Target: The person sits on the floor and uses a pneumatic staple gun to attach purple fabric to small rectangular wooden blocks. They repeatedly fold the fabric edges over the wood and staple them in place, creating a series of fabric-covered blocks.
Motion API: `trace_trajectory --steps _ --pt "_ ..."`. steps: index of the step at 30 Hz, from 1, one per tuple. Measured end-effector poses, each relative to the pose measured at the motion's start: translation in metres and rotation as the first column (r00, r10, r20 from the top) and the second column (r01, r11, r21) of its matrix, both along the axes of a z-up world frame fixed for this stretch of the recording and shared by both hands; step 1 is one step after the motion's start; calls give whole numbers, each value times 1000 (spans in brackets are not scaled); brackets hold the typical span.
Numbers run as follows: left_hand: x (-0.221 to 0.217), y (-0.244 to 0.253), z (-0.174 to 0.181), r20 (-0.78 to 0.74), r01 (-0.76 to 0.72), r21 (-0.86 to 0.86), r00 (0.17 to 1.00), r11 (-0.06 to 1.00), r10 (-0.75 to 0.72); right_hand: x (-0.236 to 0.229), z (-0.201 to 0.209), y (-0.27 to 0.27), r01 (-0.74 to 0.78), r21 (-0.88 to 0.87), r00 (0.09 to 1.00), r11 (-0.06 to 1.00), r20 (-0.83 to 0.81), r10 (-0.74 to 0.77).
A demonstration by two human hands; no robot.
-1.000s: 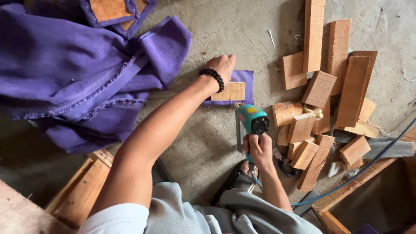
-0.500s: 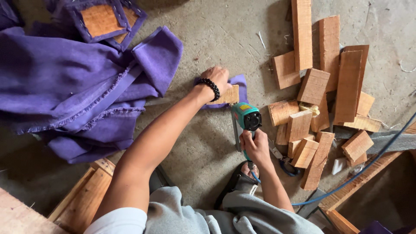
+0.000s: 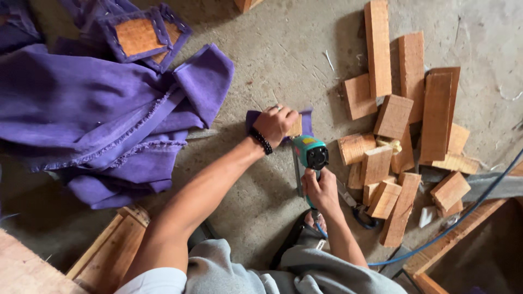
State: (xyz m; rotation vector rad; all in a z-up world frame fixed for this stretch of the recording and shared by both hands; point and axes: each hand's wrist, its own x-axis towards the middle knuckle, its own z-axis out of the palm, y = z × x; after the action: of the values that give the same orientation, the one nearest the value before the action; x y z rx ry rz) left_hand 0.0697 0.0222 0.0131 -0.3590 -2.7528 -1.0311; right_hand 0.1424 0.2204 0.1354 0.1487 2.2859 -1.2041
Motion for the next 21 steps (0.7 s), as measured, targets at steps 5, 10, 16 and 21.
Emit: trace_trajectory --steps 5,10,16,21 --pt "-3 5 8 103 -114 143 990 983 100 1 -3 2 39 -34 999 999 37 -38" --pt "3 15 9 207 -102 -87 971 991 118 -2 1 1 8 7 999 1000 38 -8" --pt "27 23 -11 -58 -89 -144 995 986 81 -4 7 2 21 -97 997 995 80 -13" --pt "45 18 -10 -36 -4 -313 999 950 -7 -13 5 6 41 -143 990 989 140 -20"
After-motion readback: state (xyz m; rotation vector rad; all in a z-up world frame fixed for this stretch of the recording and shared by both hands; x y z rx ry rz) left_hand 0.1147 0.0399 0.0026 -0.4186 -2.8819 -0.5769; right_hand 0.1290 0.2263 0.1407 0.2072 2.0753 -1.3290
